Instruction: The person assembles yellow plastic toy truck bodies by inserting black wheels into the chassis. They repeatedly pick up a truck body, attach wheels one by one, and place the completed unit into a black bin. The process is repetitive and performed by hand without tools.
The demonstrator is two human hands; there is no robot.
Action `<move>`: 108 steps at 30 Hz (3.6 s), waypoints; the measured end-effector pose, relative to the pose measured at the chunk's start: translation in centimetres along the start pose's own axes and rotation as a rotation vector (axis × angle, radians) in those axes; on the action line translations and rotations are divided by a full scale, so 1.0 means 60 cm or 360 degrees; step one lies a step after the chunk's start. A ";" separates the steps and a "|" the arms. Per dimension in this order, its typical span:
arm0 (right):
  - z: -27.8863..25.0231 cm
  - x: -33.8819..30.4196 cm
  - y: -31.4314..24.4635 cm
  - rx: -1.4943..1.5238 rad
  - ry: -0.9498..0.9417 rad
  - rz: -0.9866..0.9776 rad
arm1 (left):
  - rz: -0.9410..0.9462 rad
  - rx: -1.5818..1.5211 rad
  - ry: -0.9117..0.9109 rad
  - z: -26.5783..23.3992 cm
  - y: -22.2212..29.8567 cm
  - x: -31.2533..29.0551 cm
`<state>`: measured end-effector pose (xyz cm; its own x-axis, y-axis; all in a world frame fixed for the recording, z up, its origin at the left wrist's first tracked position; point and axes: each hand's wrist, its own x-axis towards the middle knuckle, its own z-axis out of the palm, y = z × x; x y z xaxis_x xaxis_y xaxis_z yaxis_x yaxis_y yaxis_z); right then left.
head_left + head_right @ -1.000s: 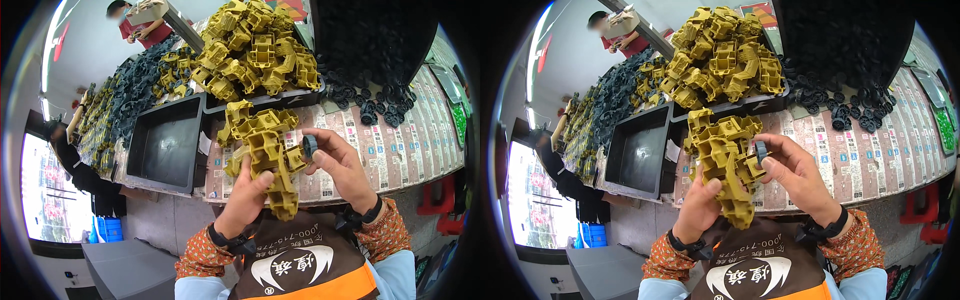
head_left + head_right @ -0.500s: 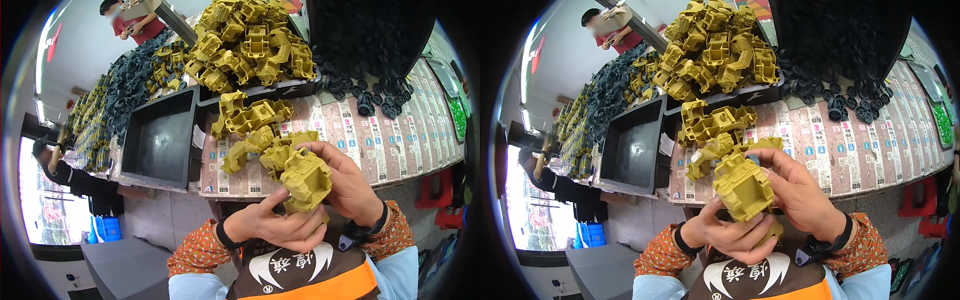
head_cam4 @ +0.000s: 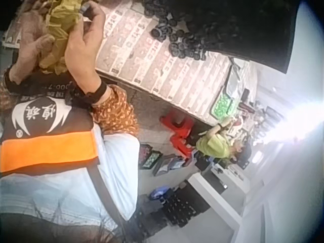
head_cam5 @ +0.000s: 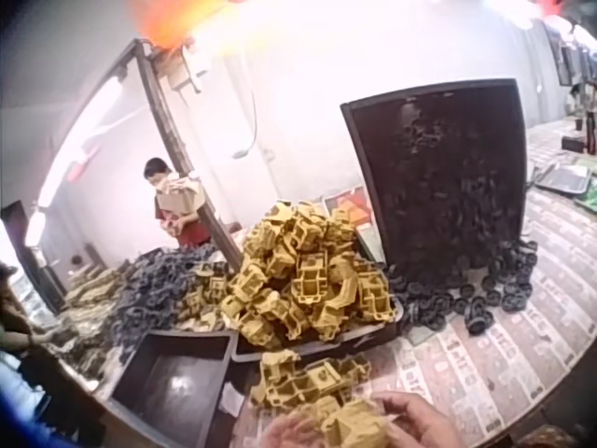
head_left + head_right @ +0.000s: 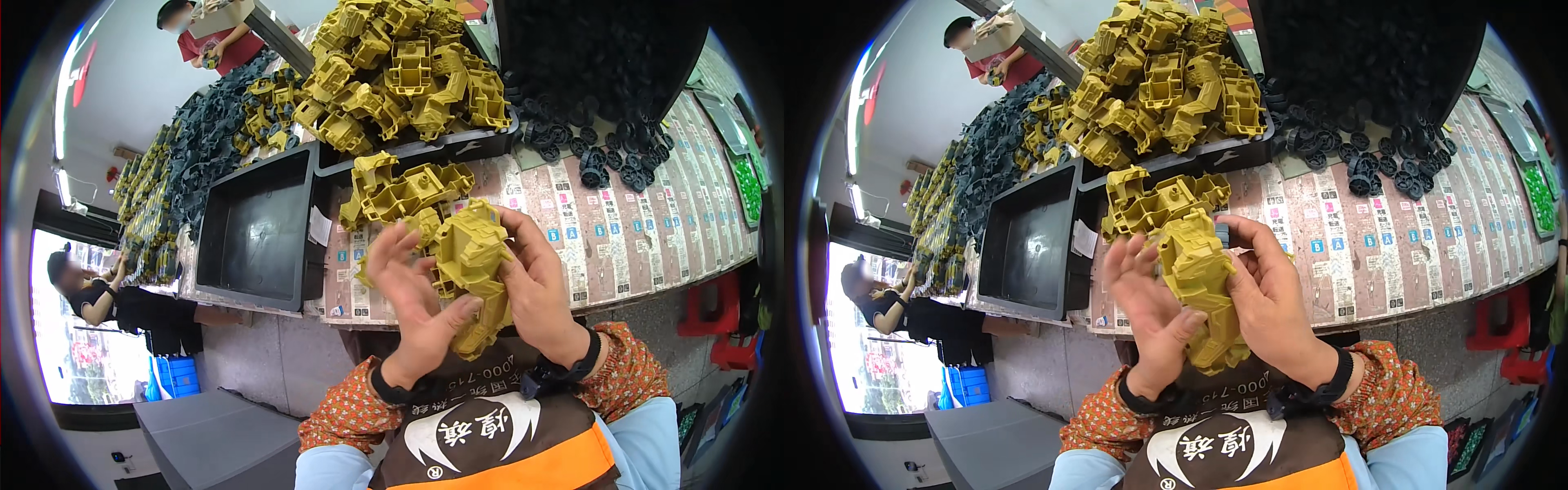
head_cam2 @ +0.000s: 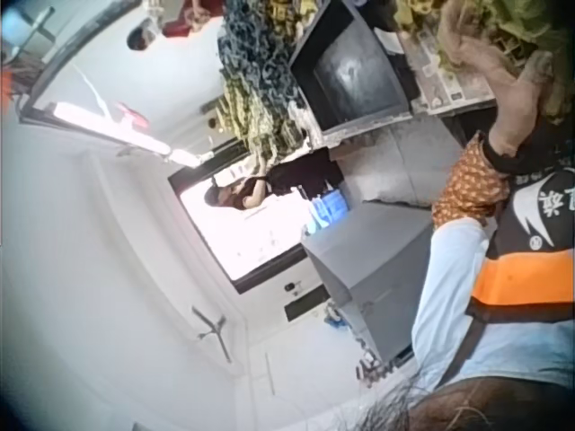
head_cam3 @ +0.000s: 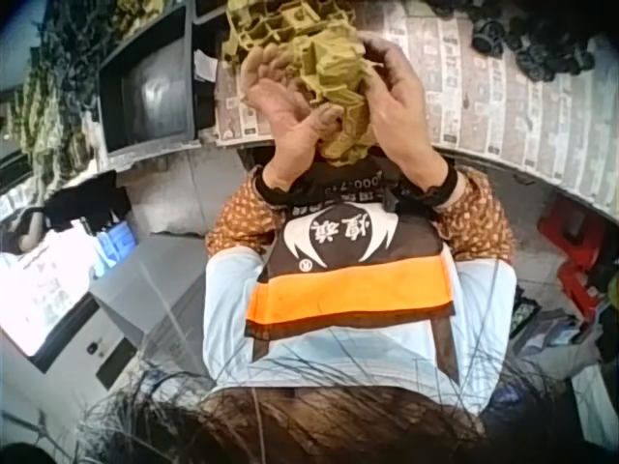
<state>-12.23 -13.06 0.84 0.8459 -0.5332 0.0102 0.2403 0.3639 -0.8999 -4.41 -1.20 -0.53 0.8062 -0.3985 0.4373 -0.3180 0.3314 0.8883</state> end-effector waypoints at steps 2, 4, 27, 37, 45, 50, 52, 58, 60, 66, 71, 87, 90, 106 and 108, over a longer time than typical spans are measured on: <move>-0.003 0.002 -0.001 -0.0223 0.0014 -0.0076 | -0.0762 -0.0599 -0.0278 -0.018 0.016 0.004; -0.008 0.006 0.000 -0.0615 0.0067 -0.0177 | -0.1240 -0.0870 -0.0463 -0.039 0.002 -0.016; -0.059 0.014 0.009 -0.0284 -0.0355 0.0066 | -0.1155 -0.0751 -0.0387 -0.042 -0.006 -0.008; -0.052 -0.012 0.015 -0.0629 -0.0244 -0.0143 | -0.0900 -0.0297 -0.0582 -0.044 -0.025 -0.021; -0.056 -0.039 0.013 -0.1039 -0.0420 -0.0322 | -0.0818 -0.0023 -0.0652 -0.029 -0.030 -0.027; -0.062 -0.046 0.005 -0.0919 -0.0361 -0.0190 | -0.0967 -0.0060 -0.0663 -0.017 -0.031 -0.034; -0.066 -0.041 -0.004 -0.0893 -0.0337 -0.0244 | -0.0940 -0.0097 -0.0683 -0.011 -0.018 -0.031; -0.157 0.043 -0.076 -0.1263 -0.0250 -0.0095 | -0.1188 -0.0265 -0.0584 -0.016 0.007 0.027; -0.221 0.091 -0.075 -0.2121 0.0273 -0.0644 | -0.1465 -0.0543 -0.0349 -0.029 0.030 0.043; -0.338 0.123 -0.036 -0.2860 0.0291 -0.0697 | -0.1468 -0.0814 -0.0309 -0.052 0.033 0.056; -0.335 0.114 -0.016 -0.2801 0.0244 -0.0708 | -0.1512 -0.0945 -0.0180 -0.056 0.038 0.061; -0.032 -0.011 -0.008 -0.0893 -0.0144 -0.0135 | -0.0784 -0.0677 0.0126 -0.012 0.004 0.047; -0.034 -0.016 0.008 -0.0890 -0.0110 -0.0076 | -0.0780 -0.0654 0.0146 -0.012 0.000 0.041; -0.043 -0.031 0.007 -0.0992 -0.0307 -0.0311 | -0.0546 -0.0360 0.0117 -0.019 -0.021 0.016; -0.043 -0.037 0.014 -0.1003 -0.0355 -0.0405 | -0.0527 -0.0413 0.0162 -0.013 -0.018 0.015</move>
<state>-15.16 -13.53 -1.08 0.8936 -0.3497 0.2815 0.1790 -0.2974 -0.9378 -2.96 -1.22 -1.20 0.8927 -0.4377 0.1071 0.0917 0.4091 0.9079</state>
